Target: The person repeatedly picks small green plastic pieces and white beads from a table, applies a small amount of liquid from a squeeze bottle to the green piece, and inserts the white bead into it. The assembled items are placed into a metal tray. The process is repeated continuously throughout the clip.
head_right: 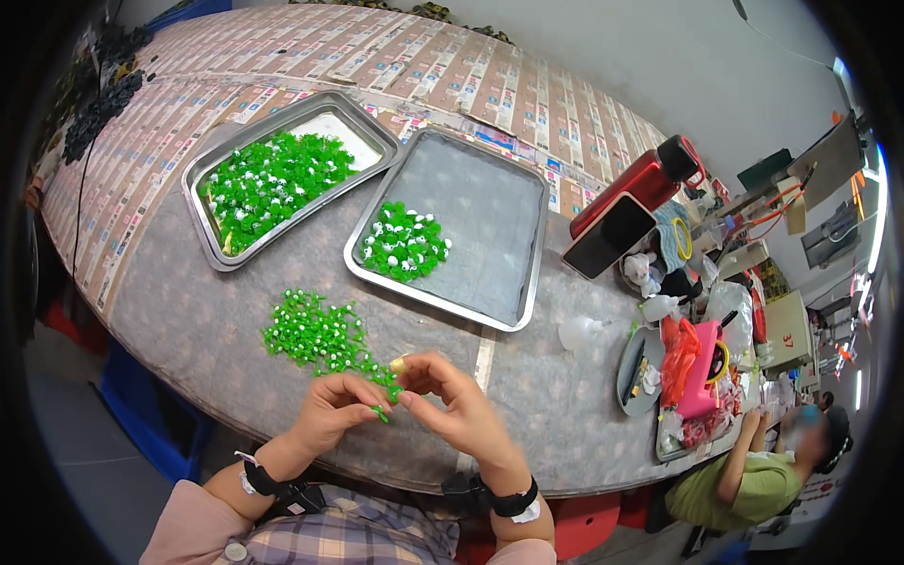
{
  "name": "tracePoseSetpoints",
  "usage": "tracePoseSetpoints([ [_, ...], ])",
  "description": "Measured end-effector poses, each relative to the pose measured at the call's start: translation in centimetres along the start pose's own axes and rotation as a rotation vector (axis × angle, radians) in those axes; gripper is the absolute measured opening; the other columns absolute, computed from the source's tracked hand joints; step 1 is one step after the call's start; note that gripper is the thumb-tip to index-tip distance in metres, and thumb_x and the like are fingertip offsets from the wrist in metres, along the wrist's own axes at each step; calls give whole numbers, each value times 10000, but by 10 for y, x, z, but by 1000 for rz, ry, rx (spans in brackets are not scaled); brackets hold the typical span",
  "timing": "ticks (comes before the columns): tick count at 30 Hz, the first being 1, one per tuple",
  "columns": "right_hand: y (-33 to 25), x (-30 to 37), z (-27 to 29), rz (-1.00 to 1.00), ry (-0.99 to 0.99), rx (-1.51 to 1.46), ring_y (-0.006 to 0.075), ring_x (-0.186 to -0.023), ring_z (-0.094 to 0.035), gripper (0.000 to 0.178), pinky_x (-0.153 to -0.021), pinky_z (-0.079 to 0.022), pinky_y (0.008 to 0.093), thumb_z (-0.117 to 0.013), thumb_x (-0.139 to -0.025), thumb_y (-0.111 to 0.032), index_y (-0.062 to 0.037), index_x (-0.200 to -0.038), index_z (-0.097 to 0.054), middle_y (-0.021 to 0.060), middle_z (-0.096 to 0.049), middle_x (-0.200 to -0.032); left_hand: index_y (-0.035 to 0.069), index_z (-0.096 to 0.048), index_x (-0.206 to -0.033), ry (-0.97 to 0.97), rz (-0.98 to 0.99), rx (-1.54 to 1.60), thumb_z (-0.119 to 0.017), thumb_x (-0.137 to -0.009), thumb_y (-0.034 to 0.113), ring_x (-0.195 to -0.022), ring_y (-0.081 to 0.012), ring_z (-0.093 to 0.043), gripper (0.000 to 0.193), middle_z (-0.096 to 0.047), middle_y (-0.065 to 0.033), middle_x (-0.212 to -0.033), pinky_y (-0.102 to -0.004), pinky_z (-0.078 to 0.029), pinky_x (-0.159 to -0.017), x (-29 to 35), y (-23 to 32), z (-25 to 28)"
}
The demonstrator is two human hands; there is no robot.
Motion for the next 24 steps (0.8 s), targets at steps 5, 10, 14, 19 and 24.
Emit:
tracePoseSetpoints([
  [5,10,5,-2,70,42,115,111,-765,-508,167,-688,-402,230,-537,-765,-61,5,-918,-535,46,-524,-818,13,-559,-781,0,21,-10,-583,-720,-15,-785,-161,-562,71,-587,-94,-808,-267,-445,-719,-1,-1,-1],
  [10,12,4,-6,84,80,233,124,-771,-497,116,-677,-399,237,-535,-750,-30,12,-857,-548,60,-515,-841,7,-560,-825,-64,15,23,-559,-740,-34,-796,-128,-556,94,-582,-81,-854,-234,-446,-713,-1,-2,-1],
  [14,7,5,-9,112,125,349,126,-724,-508,116,-640,-408,233,-558,-735,-37,11,-841,-561,70,-531,-803,8,-561,-823,-56,13,41,-557,-743,-30,-794,-127,-558,89,-584,-80,-853,-231,-446,-711,-2,-2,0],
  [19,7,7,-11,94,145,382,126,-687,-524,136,-624,-417,230,-588,-719,-44,12,-841,-565,74,-547,-784,10,-558,-823,-51,15,42,-558,-744,-25,-782,-127,-560,87,-584,-74,-840,-234,-450,-704,-2,-4,3],
  [24,10,10,-10,73,140,288,140,-724,-555,162,-641,-434,236,-594,-715,-37,5,-868,-567,79,-559,-805,7,-553,-825,-8,46,79,-568,-744,2,-763,-136,-562,82,-581,-74,-821,-245,-458,-689,-1,-4,5],
])
Point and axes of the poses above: each hand's wrist, its own x-axis away from the middle knuckle, its own z-axis out of the back of the hand, y = z × x, the point moved 1 cm from there along -x, towards the middle knuckle
